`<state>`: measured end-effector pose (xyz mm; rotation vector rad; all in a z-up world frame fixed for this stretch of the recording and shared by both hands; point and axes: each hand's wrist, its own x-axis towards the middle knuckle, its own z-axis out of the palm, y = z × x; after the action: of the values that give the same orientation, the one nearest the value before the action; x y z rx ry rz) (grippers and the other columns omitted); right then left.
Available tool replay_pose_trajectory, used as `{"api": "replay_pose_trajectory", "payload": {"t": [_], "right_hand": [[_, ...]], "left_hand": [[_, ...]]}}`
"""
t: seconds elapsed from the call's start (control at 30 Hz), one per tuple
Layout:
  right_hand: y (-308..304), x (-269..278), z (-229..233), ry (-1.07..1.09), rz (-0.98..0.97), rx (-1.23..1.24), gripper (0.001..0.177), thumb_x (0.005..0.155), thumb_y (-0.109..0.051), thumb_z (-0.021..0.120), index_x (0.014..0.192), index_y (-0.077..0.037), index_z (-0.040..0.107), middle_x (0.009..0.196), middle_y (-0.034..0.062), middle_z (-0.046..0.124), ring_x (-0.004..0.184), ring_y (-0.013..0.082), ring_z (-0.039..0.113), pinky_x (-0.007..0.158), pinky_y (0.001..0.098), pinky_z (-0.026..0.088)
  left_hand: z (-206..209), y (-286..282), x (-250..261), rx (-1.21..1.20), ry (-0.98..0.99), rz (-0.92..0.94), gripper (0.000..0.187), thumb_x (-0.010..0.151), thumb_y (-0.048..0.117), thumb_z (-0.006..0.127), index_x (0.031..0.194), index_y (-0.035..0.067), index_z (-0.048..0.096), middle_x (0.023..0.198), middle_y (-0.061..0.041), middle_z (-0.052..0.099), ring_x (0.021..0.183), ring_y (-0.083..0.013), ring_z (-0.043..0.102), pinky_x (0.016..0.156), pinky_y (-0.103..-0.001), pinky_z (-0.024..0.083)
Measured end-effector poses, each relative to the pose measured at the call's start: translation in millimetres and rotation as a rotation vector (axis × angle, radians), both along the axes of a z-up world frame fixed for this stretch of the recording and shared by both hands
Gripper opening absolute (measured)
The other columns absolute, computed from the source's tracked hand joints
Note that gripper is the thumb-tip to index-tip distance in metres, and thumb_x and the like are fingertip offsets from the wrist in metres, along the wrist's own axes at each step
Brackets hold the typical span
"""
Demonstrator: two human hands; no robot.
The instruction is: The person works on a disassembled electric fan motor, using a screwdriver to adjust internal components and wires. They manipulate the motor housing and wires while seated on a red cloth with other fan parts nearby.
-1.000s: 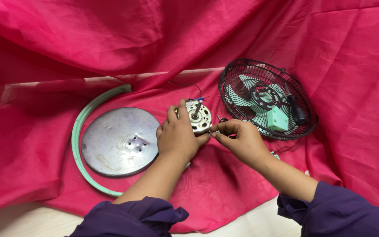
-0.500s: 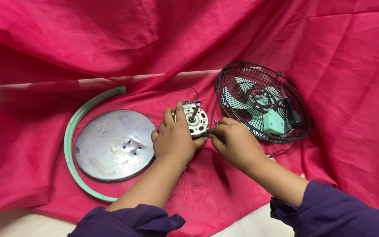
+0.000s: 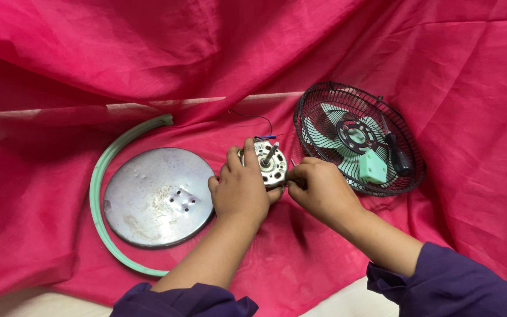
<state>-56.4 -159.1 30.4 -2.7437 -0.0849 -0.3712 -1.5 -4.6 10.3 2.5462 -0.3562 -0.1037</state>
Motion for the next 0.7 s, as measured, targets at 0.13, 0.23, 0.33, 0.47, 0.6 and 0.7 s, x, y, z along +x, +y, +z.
{"api": "replay_pose_trajectory", "payload": {"t": [0.13,0.23,0.33,0.47,0.6,0.7], "right_hand": [[-8.9,8.8,-7.5,0.276,-0.252,0.378,0.020,0.080,-0.008,0.073,0.098,-0.002,0.077,0.075,0.0115,0.076,0.064,0.0154,0.072,0.062,0.0321,0.059],[-14.8,14.0,-12.2,0.347,-0.280,0.611,0.020,0.081,-0.004,0.072,0.100,0.003,0.076,0.074,0.0115,0.075,0.061,0.0139,0.069,0.059,0.0297,0.059],[-19.9,15.2,-18.7,0.351,-0.284,0.688,0.023,0.081,-0.004,0.073,0.102,0.005,0.076,0.075,0.0080,0.074,0.061,0.0127,0.068,0.059,0.0286,0.059],[-30.2,18.0,-17.5,0.420,-0.238,0.735,0.025,0.086,-0.011,0.071,0.104,0.004,0.077,0.074,0.0077,0.072,0.062,0.0119,0.065,0.061,0.0292,0.058],[-39.0,22.6,-8.9,0.480,-0.180,0.536,0.027,0.088,-0.017,0.072,0.105,0.002,0.080,0.073,0.0092,0.074,0.065,0.0137,0.069,0.066,0.0313,0.057],[-30.0,20.4,-10.1,0.275,-0.125,0.164,0.025,0.085,-0.021,0.078,0.104,-0.004,0.081,0.082,0.0038,0.077,0.073,0.0094,0.074,0.072,0.0296,0.059]], "left_hand": [[1.1,0.3,-0.3,0.006,-0.010,-0.002,0.119,0.064,0.049,0.093,0.156,0.021,0.023,0.154,-0.014,0.035,0.132,-0.0314,0.051,0.102,-0.055,0.040],[3.2,-0.6,1.3,0.017,0.004,0.000,0.119,0.065,0.050,0.092,0.156,0.021,0.021,0.154,-0.014,0.034,0.132,-0.0315,0.050,0.103,-0.056,0.039],[1.8,-0.1,1.3,0.017,0.026,-0.002,0.121,0.065,0.051,0.092,0.157,0.023,0.019,0.155,-0.013,0.033,0.133,-0.0315,0.049,0.104,-0.056,0.038],[3.0,0.7,-1.2,0.008,0.050,0.008,0.120,0.066,0.051,0.091,0.158,0.024,0.018,0.156,-0.013,0.032,0.135,-0.0313,0.048,0.105,-0.056,0.037],[4.8,-1.4,-1.7,-0.002,0.051,0.019,0.119,0.066,0.050,0.092,0.157,0.024,0.020,0.156,-0.012,0.032,0.136,-0.0309,0.046,0.106,-0.057,0.036],[6.2,-1.3,-0.5,0.014,0.047,0.012,0.120,0.065,0.050,0.092,0.157,0.023,0.019,0.157,-0.012,0.031,0.137,-0.0309,0.046,0.107,-0.058,0.035]]}}
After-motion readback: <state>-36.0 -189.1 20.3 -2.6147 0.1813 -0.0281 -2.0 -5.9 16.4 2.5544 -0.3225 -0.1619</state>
